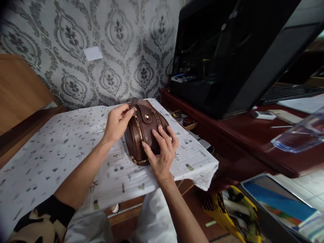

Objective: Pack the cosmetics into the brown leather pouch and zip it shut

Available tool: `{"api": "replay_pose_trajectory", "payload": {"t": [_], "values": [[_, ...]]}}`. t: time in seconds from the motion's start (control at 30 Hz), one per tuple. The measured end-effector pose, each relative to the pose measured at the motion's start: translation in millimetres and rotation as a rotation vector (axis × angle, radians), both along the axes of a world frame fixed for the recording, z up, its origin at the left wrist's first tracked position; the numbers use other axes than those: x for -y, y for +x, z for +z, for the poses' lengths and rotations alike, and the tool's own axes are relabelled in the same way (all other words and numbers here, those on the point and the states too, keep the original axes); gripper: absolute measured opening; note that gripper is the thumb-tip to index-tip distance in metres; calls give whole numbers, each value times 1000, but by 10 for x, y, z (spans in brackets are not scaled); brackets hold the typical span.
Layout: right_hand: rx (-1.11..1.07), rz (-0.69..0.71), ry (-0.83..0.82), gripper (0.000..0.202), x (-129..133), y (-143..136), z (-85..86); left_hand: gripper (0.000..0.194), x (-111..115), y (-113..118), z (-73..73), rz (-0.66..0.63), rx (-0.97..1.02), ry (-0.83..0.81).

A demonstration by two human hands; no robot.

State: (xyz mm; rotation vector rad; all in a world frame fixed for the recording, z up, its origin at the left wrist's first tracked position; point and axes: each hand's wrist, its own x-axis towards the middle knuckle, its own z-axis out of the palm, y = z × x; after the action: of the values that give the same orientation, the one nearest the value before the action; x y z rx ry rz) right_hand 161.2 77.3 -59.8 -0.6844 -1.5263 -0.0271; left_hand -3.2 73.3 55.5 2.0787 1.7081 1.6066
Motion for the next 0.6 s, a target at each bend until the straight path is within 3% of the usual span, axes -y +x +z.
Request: {"api": "replay_pose_trajectory", "payload": {"t": [0.53,0.6], "values": [[-47,62,-31,32,23,-3,21,26,117,55,116,-65,-80,-46],[-49,78,-40,34,43,6,32,18,143,77,106,-72,-97,-45]]}}
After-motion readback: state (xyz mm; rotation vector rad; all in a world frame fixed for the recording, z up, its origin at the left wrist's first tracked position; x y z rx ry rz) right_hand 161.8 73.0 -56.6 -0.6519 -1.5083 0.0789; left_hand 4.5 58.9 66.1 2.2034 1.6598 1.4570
